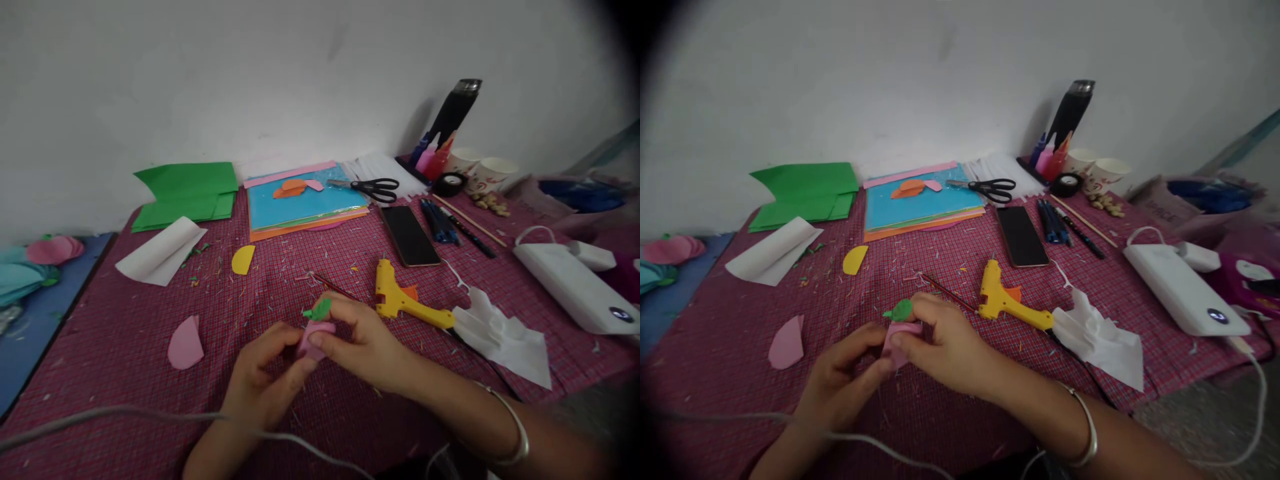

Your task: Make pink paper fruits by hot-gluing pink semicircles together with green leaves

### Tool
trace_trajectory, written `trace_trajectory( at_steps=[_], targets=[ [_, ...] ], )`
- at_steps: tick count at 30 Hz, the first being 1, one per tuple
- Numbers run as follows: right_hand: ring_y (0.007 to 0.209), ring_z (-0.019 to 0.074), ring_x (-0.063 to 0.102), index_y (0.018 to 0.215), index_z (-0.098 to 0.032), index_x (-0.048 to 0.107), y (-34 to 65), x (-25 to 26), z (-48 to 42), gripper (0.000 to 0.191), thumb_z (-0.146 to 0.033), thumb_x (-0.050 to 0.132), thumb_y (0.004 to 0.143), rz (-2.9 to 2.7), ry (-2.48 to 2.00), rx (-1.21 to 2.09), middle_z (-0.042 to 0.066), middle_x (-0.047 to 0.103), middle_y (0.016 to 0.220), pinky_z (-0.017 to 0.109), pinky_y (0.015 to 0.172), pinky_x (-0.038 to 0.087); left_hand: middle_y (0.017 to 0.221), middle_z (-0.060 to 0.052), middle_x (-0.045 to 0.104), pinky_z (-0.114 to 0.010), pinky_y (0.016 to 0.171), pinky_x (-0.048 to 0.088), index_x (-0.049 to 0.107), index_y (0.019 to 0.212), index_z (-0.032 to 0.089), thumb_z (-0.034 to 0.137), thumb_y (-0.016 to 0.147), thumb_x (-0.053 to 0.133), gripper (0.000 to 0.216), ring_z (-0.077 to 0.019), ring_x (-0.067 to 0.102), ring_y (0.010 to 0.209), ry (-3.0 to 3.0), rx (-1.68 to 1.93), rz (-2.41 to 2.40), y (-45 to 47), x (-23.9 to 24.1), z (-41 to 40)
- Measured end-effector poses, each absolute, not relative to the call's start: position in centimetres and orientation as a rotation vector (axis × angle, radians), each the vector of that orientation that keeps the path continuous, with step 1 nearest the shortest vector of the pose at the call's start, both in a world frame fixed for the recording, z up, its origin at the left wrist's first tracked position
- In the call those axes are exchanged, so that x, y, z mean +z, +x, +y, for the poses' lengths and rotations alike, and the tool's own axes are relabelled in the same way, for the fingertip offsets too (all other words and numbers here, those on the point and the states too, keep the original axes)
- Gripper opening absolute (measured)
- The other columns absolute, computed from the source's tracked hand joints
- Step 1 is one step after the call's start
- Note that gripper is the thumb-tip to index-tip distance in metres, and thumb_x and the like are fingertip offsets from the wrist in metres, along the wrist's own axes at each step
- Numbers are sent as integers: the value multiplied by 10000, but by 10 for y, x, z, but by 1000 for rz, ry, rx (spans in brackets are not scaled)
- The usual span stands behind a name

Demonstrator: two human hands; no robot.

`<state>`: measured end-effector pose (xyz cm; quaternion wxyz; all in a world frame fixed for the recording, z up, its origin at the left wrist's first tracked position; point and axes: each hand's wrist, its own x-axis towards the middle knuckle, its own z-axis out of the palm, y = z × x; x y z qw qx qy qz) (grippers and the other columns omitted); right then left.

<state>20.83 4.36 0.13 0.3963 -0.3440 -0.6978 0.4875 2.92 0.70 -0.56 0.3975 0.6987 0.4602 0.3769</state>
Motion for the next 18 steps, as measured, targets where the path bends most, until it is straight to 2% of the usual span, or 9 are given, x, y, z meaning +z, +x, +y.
trace_trajectory(
  at_steps=[4, 8, 10, 15, 18],
  targets=[
    [724, 123, 482, 855, -176, 591, 210, 1, 44, 127, -296, 567, 886, -1597, -770, 1518, -10, 529, 775, 262, 652, 401, 681, 3, 582, -217, 594, 399, 689, 763, 192, 319, 832, 646, 152, -109, 494, 639, 1275, 987, 1117, 27, -12, 6],
    [767, 129, 506, 936, -175, 582, 211, 2, 43, 176, -339, 522, 912, -1522, -741, 1617, 7, 559, 834, 263, 681, 422, 689, 10, 597, -184, 602, 417, 678, 757, 172, 354, 773, 719, 187, -83, 491, 634, 902, 1125, 1119, 28, -17, 6],
    [750, 130, 495, 928, -175, 580, 211, 2, 44, 176, -335, 506, 919, -1548, -790, 1588, 4, 548, 812, 264, 668, 418, 679, 21, 578, -169, 543, 418, 657, 752, 168, 364, 741, 743, 215, -70, 480, 591, 747, 1199, 1116, 30, -14, 8],
    [704, 128, 482, 859, -181, 572, 207, -2, 43, 127, -297, 526, 887, -1582, -823, 1597, -8, 528, 767, 269, 636, 408, 803, 35, 596, -139, 436, 406, 608, 895, 203, 294, 682, 785, 292, -52, 495, 554, 558, 1250, 1129, 34, -1, 14],
    [675, 121, 473, 817, -191, 558, 203, -5, 42, 98, -279, 550, 860, -1594, -797, 1621, -21, 513, 734, 265, 613, 403, 711, 68, 558, -108, 404, 365, 569, 847, 214, 275, 686, 783, 275, -32, 453, 500, 555, 1281, 1136, 33, -1, 16]
  ],
)
